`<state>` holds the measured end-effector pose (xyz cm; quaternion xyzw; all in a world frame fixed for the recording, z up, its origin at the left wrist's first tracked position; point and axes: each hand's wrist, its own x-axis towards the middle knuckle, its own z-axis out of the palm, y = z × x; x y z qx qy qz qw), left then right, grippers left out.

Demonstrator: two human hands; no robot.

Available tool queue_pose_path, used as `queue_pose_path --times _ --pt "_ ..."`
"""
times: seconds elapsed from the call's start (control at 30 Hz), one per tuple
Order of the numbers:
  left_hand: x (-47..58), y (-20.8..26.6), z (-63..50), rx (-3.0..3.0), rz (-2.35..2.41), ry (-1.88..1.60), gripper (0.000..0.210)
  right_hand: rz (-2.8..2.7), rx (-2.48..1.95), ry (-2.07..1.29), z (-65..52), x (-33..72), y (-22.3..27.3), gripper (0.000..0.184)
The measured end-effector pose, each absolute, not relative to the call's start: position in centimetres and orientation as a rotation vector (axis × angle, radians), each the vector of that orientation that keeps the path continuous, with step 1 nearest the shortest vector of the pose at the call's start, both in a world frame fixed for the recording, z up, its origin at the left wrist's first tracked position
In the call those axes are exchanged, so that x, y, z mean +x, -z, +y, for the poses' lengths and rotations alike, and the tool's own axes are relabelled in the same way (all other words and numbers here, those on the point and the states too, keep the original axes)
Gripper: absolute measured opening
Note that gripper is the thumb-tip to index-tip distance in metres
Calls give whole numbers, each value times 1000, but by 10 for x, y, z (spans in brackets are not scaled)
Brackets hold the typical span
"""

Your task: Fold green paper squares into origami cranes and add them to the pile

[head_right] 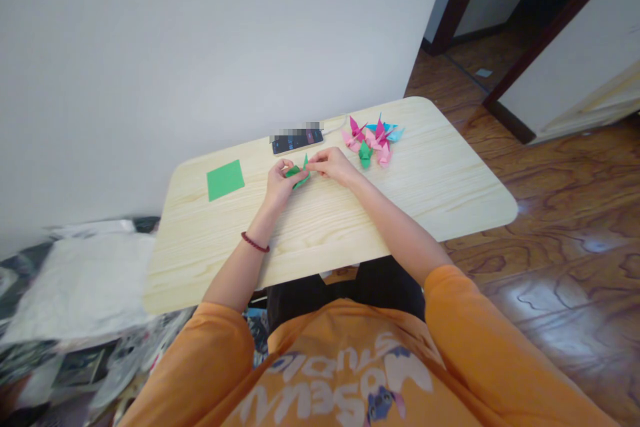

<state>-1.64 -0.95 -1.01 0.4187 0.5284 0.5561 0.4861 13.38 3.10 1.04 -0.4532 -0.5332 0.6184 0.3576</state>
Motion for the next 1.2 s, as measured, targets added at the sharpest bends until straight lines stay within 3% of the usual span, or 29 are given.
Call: queue_pose_path --times 0.4,0.7,1.2 --pt "-13 10 -13 1147 1288 -1203 43 -1259 -1169 -1495 39 139 -10 19" --pt "-17 11 -10 1060 1278 -1403 38 -1264 -1149 -1541 32 131 -11 19" --pt "-15 5 -12 1073 1312 -1421 35 -1338 -1156 -1570 26 126 -12 9"
